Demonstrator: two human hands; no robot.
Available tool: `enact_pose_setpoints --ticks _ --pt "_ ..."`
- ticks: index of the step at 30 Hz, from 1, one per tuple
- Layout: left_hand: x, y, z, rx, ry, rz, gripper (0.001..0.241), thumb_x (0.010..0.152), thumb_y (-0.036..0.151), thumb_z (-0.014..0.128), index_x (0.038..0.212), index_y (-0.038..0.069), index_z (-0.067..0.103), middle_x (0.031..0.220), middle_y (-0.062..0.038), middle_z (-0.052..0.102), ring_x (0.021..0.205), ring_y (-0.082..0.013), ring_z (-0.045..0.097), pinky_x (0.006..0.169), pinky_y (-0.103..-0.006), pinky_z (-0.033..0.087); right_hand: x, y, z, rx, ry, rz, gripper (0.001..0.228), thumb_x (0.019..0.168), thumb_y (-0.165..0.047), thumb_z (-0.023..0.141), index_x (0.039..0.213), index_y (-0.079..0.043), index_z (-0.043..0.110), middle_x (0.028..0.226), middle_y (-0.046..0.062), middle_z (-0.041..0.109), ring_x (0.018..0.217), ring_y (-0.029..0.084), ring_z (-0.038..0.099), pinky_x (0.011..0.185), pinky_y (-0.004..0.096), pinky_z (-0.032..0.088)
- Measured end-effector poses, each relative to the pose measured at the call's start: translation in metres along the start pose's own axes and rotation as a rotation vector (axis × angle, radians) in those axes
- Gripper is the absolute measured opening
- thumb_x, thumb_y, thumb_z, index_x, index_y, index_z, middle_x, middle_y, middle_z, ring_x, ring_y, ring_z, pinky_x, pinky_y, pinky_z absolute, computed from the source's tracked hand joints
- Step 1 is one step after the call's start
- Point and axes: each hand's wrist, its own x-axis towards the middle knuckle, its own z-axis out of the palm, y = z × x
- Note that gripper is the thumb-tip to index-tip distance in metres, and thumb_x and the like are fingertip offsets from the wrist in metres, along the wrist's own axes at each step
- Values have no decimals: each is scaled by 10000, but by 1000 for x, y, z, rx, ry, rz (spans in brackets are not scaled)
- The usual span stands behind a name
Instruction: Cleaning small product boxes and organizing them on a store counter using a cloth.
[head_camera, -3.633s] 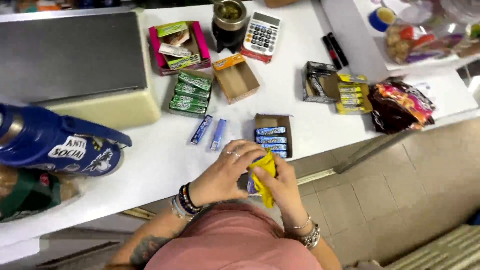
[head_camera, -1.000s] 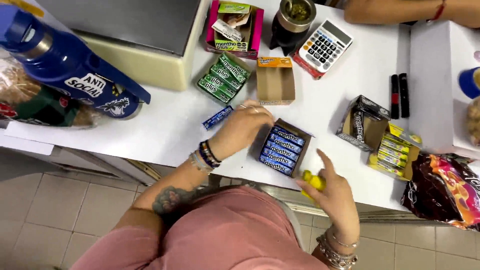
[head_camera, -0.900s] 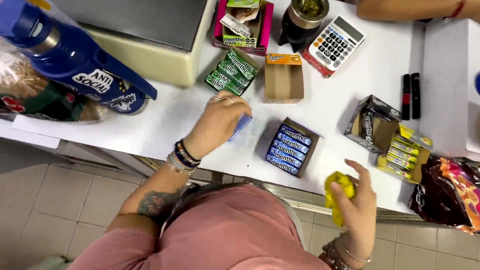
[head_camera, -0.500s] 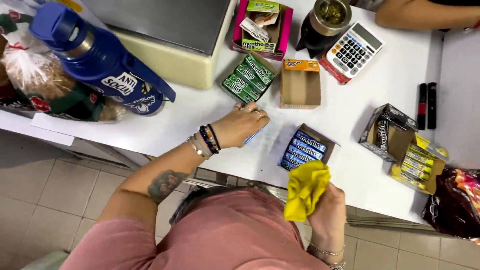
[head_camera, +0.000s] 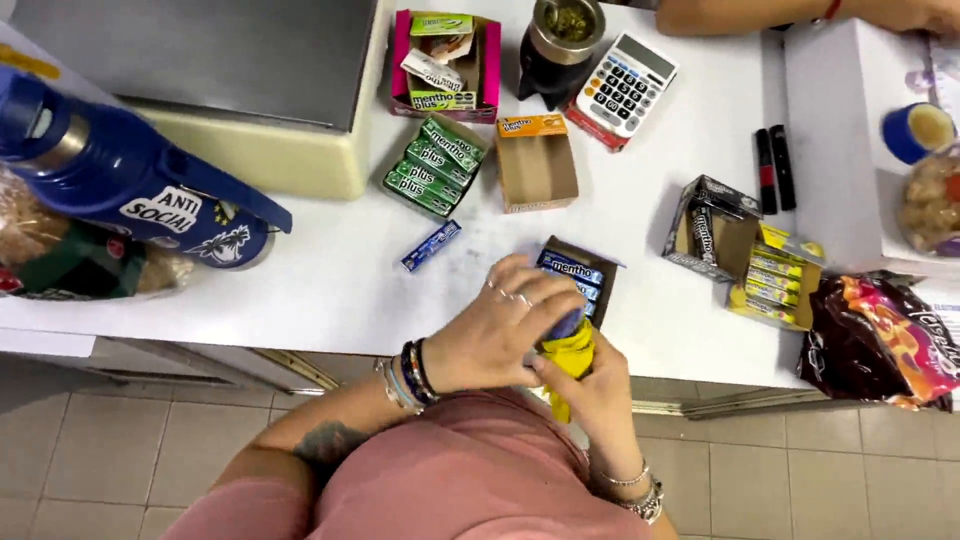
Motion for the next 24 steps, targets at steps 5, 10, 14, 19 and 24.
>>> enact_pose_setpoints --ticks 5,10,14,19,24 --pt "-2 14 29 35 -5 169 1031 525 202 917 1427 -21 470 1391 -200 506 1231 -366 501 1227 -647 209 7 30 -19 223 135 -52 245 686 -126 878 761 -50 657 605 31 598 562 99 521 484 244 406" --pt "5 21 40 -310 64 137 928 583 294 906 1376 5 521 1328 -181 553 1247 -386 513 1227 -645 226 15 47 -29 683 68 -120 309 765 -236 856 842 -20 650 749 69 634 625 121 591 539 254 515" --pt "14 24 33 -693 98 20 981 602 441 934 1412 69 523 1348 -109 550 1139 -281 539 1082 -462 396 7 61 -17 1137 -181 -22 643 818 -553 808 1029 29 633 929 214 697 793 274 745 632 348 634" --pt "11 10 41 -719 147 -78 1067 533 433 988 1418 62 520 1360 -113 522 1273 -327 488 1162 -473 365 2 17 -19 1099 -429 -66 672 758 -526 864 976 83 684 916 193 661 705 195 701 609 324 603" --pt "4 5 52 -860 66 -220 1096 539 382 1000 1445 59 475 1367 -149 520 1287 -306 490 1145 -450 397 6 38 -45 740 -444 -215 206 800 -97 826 752 75 723 680 152 692 561 228 663 503 298 493"
